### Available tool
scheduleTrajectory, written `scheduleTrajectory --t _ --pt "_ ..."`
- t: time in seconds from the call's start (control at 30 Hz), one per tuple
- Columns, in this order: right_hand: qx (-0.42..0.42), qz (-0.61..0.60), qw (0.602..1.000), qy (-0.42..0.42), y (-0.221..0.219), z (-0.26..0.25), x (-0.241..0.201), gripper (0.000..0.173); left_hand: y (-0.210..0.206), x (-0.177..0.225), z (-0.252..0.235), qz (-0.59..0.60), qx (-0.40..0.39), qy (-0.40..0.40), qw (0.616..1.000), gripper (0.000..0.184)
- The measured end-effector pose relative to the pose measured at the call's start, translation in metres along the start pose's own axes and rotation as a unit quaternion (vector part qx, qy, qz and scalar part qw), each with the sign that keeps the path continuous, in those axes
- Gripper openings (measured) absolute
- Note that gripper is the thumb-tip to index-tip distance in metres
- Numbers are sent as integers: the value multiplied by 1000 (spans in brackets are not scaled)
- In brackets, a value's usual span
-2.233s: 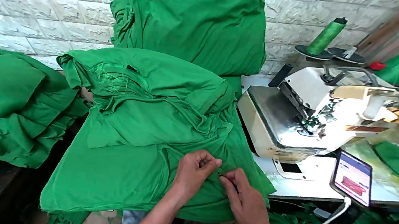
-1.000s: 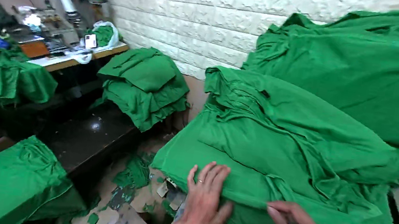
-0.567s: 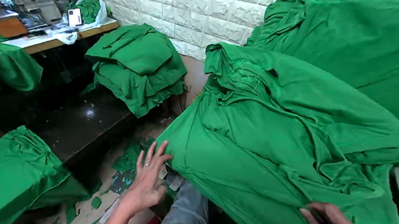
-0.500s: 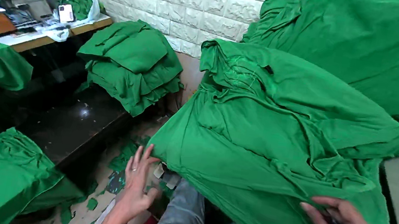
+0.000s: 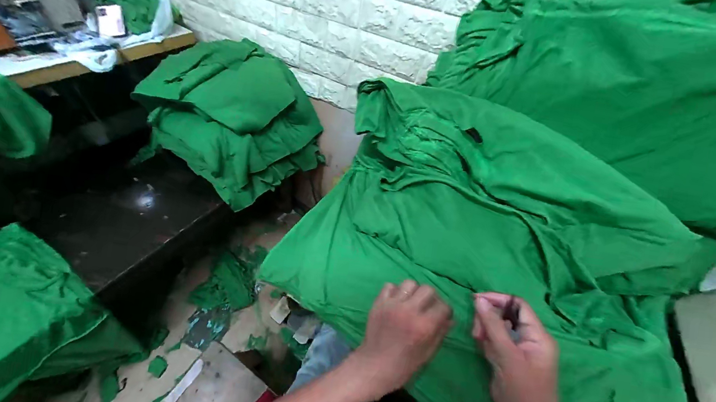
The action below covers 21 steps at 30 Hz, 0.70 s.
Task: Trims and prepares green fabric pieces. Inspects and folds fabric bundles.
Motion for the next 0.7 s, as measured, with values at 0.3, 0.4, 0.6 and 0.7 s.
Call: scheduleTrajectory --t 0.3,0.4,0.6,0.7 --pt "-20 18 998 59 -7 2 -3 12 50 -51 84 59 217 52 973 50" --pt "-15 95 988 119 -15 8 -16 20 62 -74 103 54 244 124 960 36" --pt "-118 53 979 160 -66 22 -36 19 55 -88 93 5 207 110 972 18" --pt "-148 83 975 147 -89 19 -20 21 45 -94 92 -45 215 75 973 11"
Point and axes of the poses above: each hand's wrist, its own z-axis away from the middle knuckle, its own y-axis out of the back of the hand, x = y × z, the point moved 4 cm from there along -z, towards the middle knuckle, and after that the axes turned 6 degrees about -z, right-handed, at the moved point
